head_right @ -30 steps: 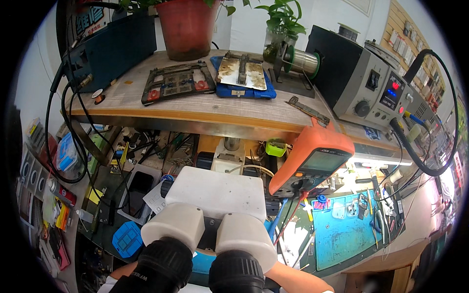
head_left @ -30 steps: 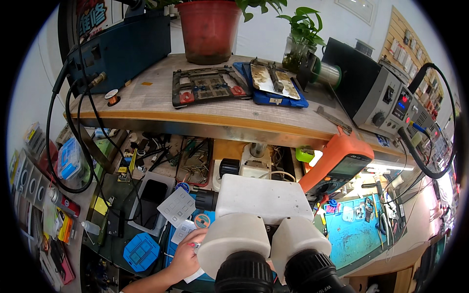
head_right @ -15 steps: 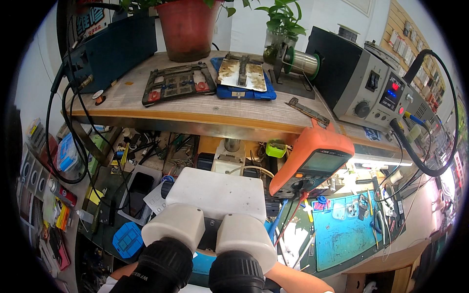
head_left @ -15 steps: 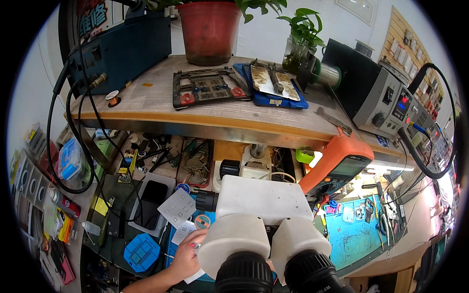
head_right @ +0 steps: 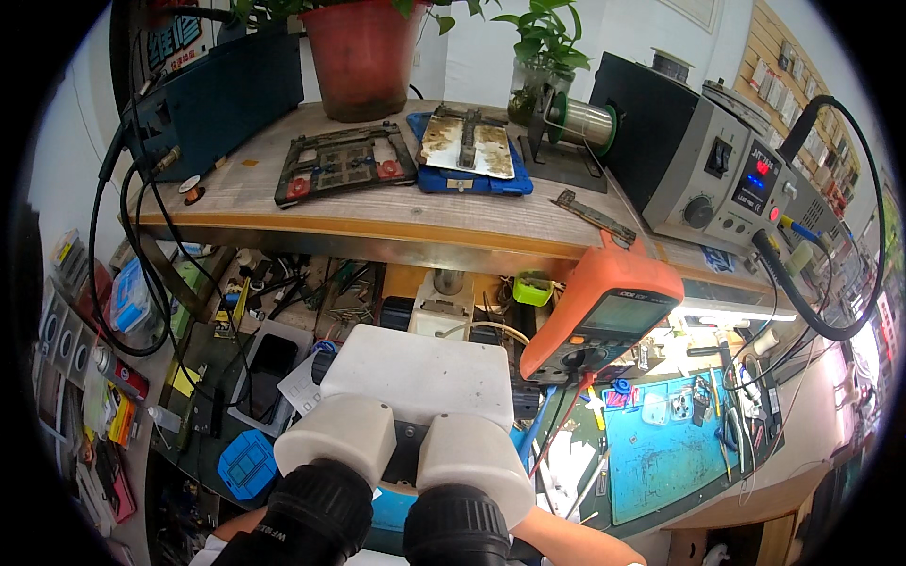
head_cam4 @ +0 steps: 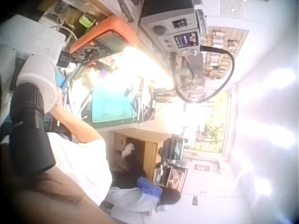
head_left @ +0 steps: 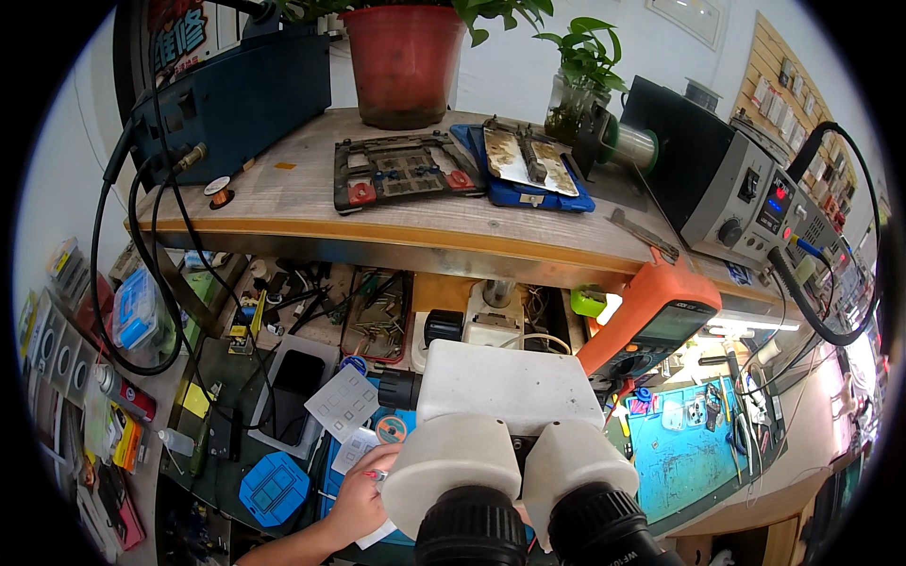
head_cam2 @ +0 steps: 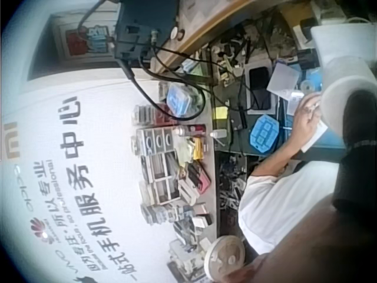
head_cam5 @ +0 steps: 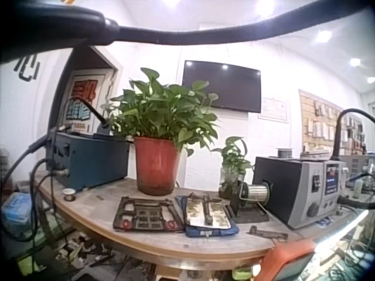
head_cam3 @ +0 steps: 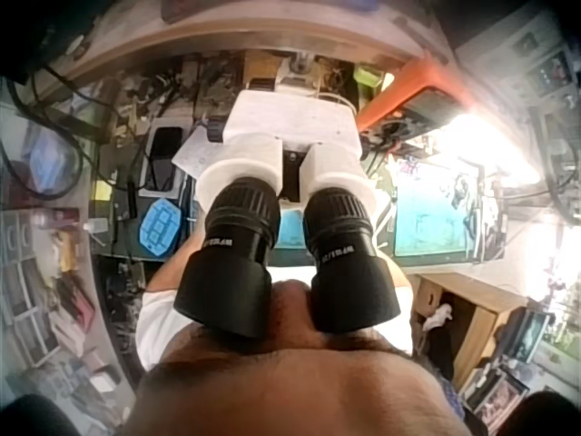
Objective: The person uses a multimeter to test a small circuit board, then places it under a microscope and applies a substance from a syringe to the board. The person continues to manipulate the board and tools on the workbench.
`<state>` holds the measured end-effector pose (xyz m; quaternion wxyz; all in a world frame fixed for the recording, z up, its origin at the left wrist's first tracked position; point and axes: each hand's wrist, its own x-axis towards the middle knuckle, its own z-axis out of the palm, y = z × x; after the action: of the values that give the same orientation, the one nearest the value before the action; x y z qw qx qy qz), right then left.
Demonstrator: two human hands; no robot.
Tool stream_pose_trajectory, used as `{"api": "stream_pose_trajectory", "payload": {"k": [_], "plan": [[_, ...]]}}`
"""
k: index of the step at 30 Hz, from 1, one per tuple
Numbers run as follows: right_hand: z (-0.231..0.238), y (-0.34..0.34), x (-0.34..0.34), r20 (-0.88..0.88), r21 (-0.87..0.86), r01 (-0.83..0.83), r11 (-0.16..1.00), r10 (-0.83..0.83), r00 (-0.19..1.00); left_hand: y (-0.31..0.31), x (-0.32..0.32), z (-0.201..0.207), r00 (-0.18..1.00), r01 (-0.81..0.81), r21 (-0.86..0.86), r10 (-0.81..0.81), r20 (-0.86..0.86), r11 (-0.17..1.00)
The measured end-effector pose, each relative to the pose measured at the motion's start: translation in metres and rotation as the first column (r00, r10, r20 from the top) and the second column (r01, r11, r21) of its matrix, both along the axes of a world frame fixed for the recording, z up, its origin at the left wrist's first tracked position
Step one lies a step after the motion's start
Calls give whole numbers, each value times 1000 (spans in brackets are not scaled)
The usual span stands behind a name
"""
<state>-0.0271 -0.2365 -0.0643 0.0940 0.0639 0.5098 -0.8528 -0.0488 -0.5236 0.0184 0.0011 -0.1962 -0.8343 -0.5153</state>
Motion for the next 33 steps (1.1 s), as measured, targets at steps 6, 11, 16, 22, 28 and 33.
{"api": "stream_pose_trajectory", "payload": {"k": [6,11,16,22,28,33], "plan": [[5,-2,-1,102,-122,27,992,-15,995,6,2,-20,990,-104,-127,90,-111,986],[8,-1,0,-197,365,-4,931,81,977,5,0,-24,994,-89,-110,81,-74,990],[-7,0,1,5,-76,-13,997,13,1000,3,-1,-29,996,-92,-74,91,-7,993],[-1,-3,-3,240,-358,78,930,11,971,3,0,-27,996,-89,-74,90,8,993],[-29,2,-2,184,-367,26,930,45,982,0,0,-29,997,-67,-64,69,28,996],[-17,-1,-2,218,-434,51,900,50,975,1,0,-34,993,-83,-21,84,83,996]]}}
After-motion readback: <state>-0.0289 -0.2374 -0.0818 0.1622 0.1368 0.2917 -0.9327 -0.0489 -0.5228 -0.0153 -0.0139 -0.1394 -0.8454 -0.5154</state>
